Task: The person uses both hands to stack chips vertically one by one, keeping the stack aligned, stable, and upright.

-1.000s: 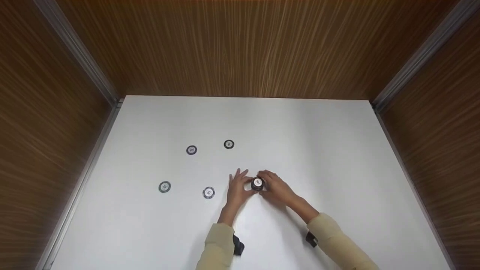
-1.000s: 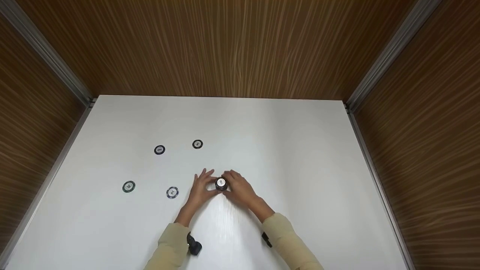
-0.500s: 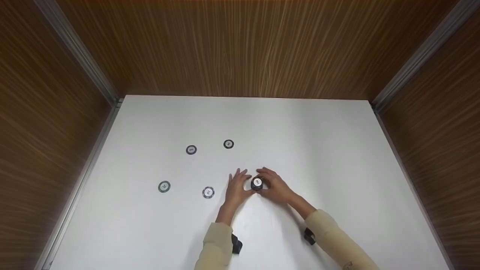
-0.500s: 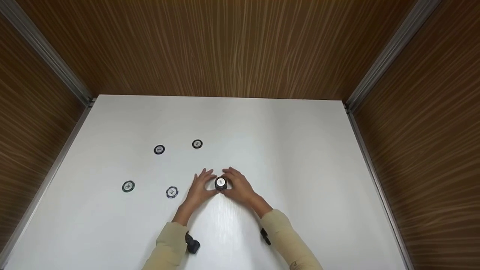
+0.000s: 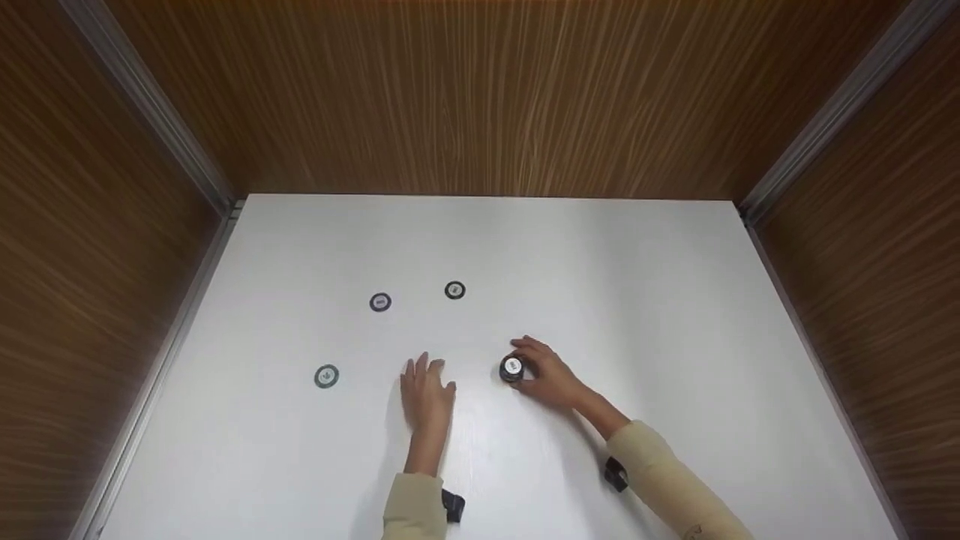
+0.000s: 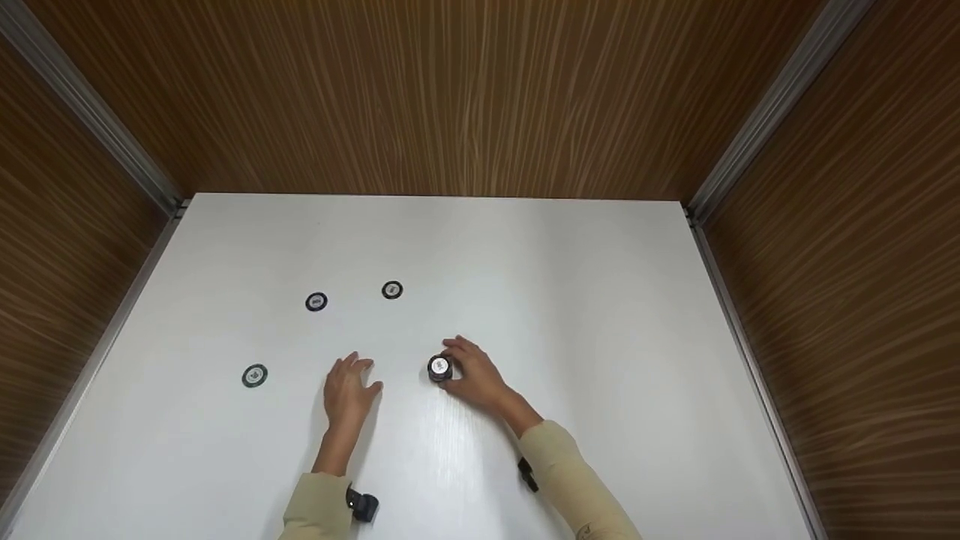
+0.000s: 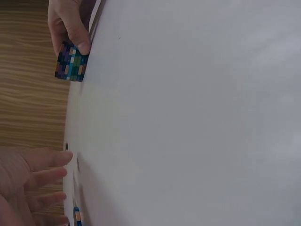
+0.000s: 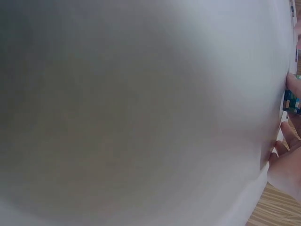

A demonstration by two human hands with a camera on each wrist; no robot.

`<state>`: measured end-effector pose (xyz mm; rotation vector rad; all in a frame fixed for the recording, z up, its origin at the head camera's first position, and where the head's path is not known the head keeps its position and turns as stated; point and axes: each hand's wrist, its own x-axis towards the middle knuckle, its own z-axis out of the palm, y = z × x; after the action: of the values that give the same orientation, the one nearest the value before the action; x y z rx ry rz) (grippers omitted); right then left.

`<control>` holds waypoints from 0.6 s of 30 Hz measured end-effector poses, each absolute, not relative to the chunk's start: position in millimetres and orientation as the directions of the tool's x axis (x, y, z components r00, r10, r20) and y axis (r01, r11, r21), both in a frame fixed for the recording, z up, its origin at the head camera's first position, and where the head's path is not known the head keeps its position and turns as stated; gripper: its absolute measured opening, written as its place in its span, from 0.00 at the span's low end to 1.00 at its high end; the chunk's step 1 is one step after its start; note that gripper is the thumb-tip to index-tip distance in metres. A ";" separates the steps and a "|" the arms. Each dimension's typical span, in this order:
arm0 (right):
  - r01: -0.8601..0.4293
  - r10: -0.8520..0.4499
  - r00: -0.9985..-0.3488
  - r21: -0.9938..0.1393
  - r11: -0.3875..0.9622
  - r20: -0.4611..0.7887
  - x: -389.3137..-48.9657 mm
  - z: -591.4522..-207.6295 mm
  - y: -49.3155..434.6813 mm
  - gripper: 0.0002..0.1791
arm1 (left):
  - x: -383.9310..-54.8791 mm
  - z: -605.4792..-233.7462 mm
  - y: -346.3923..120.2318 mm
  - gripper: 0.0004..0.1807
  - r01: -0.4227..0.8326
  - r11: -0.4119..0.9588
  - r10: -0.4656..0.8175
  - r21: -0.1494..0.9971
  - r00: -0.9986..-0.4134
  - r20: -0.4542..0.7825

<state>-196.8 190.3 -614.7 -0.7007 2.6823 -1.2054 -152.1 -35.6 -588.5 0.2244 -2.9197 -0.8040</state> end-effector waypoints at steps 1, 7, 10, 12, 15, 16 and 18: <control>-0.363 -0.457 -0.886 -0.733 0.576 0.080 -196.8 -614.7 190.1 0.24 | -150.0 -587.3 -38.1 0.21 -0.140 0.855 -0.193 0.500 -0.980 0.056; -0.369 -0.465 -0.881 -0.747 0.553 0.091 -196.8 -614.6 191.4 0.24 | -142.9 -580.3 -50.1 0.19 -0.245 0.850 -0.277 0.467 -0.961 -0.001; -0.372 -0.470 -0.877 -0.756 0.539 0.096 -196.7 -615.1 192.1 0.24 | -141.5 -578.3 -53.0 0.16 -0.269 0.841 -0.302 0.470 -0.953 -0.005; -0.376 -0.471 -0.877 -0.751 0.543 0.098 -197.1 -616.4 192.2 0.24 | -140.6 -578.8 -54.2 0.14 -0.274 0.844 -0.309 0.462 -0.951 0.000; -0.384 -0.474 -0.874 -0.745 0.546 0.103 -197.5 -618.2 192.3 0.24 | -140.6 -581.1 -55.0 0.12 -0.267 0.845 -0.311 0.463 -0.950 0.019; -0.386 -0.475 -0.874 -0.740 0.550 0.104 -197.6 -618.4 192.2 0.24 | -140.9 -582.2 -55.2 0.11 -0.261 0.845 -0.308 0.467 -0.951 0.025; -0.384 -0.473 -0.875 -0.740 0.552 0.101 -197.9 -618.6 192.1 0.24 | -141.9 -583.7 -55.6 0.10 -0.250 0.840 -0.303 0.481 -0.952 0.034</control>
<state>-197.9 192.1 -618.6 -0.7395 2.6699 -1.2317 -141.9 -55.6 -583.7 0.4389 -2.9091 -0.7377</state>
